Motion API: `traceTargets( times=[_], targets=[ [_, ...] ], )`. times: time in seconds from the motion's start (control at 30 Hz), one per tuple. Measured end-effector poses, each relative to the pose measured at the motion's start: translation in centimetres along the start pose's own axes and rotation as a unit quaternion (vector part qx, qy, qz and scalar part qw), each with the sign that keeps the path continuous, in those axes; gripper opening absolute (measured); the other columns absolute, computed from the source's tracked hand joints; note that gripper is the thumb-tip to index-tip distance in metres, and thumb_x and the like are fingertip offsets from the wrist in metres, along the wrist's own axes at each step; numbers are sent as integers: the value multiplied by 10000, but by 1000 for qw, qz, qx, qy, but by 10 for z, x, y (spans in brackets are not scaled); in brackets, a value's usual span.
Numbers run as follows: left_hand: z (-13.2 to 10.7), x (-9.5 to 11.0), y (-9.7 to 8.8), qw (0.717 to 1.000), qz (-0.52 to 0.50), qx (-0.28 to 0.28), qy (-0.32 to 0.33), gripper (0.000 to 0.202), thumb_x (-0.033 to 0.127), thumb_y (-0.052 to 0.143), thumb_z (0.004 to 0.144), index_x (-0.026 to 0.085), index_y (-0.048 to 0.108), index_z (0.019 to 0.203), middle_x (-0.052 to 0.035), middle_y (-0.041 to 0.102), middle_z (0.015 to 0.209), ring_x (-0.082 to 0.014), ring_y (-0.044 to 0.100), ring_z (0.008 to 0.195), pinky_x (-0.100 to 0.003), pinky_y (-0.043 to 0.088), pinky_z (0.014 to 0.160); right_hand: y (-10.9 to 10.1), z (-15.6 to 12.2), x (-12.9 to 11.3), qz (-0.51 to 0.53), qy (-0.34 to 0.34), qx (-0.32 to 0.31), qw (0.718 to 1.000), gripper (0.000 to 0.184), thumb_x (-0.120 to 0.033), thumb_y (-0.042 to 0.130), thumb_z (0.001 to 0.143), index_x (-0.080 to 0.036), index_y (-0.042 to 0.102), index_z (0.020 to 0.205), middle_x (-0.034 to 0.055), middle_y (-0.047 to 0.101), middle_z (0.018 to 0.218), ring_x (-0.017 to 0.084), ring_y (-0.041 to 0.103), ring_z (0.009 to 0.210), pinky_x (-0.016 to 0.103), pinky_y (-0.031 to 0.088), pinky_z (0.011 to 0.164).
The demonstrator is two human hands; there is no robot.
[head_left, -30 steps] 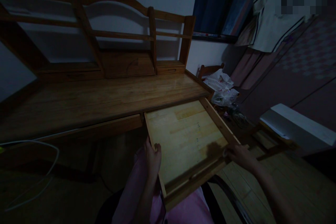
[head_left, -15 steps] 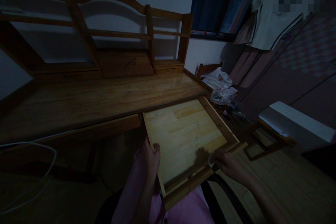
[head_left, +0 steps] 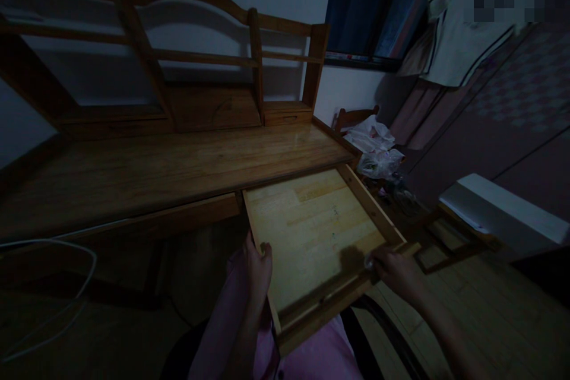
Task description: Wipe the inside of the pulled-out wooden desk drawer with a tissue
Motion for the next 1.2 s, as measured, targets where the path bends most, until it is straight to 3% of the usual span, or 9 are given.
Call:
traceTargets(
  times=[0.2, 0.4, 0.53, 0.7, 0.93, 1.2],
  targets=[
    [2, -4, 1, 1000, 5, 4, 3, 645, 297, 586, 897, 109, 472, 1503, -237, 571, 1501, -339, 549, 1416, -490, 438, 1187, 10, -6, -31, 68, -49, -51, 995, 349, -119, 469, 872, -205, 791, 975, 62, 798, 960, 219, 742, 934, 298, 489, 824],
    [0, -4, 2, 1000, 6, -1, -4, 647, 311, 575, 913, 128, 451, 1521, -230, 560, 1515, -331, 564, 1405, -478, 464, 1163, 14, -17, -95, 142, -134, -122, 973, 415, -58, 491, 781, -268, 809, 946, -16, 823, 949, 179, 766, 936, 263, 495, 862],
    [-1, -1, 1, 1000, 6, 3, -8, 644, 290, 574, 911, 111, 454, 1517, -236, 556, 1514, -339, 551, 1414, -478, 459, 1167, 20, -26, -136, 167, -167, -143, 961, 424, -45, 498, 769, -263, 819, 939, -15, 829, 946, 164, 771, 927, 241, 504, 873],
    [-1, -1, 1, 1000, 8, 6, -8, 632, 287, 593, 912, 118, 468, 1508, -243, 563, 1507, -344, 554, 1417, -487, 468, 1161, 30, -35, -164, 199, -197, -151, 948, 471, -9, 509, 741, -273, 825, 969, -23, 830, 977, 152, 767, 938, 234, 506, 879],
    [0, -4, 2, 1000, -3, 5, -2, 614, 283, 589, 915, 163, 466, 1504, -211, 558, 1518, -328, 549, 1418, -487, 458, 1169, 20, -37, -153, 283, -239, -133, 919, 367, -41, 490, 886, -221, 791, 994, 32, 816, 1082, 164, 755, 981, 270, 537, 893],
    [2, -8, 3, 1000, 11, 11, 11, 624, 314, 584, 913, 144, 464, 1502, -223, 566, 1501, -334, 553, 1408, -493, 446, 1176, 14, -18, -71, 211, -176, -99, 956, 270, -150, 531, 903, -204, 789, 962, 80, 816, 1032, 228, 755, 975, 313, 555, 866]
  ],
)
Point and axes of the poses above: each hand's wrist, its own z-axis towards the middle knuckle, its own y-axis out of the palm, x = y × z, the point moved 7 cm from there along z, towards the middle knuckle
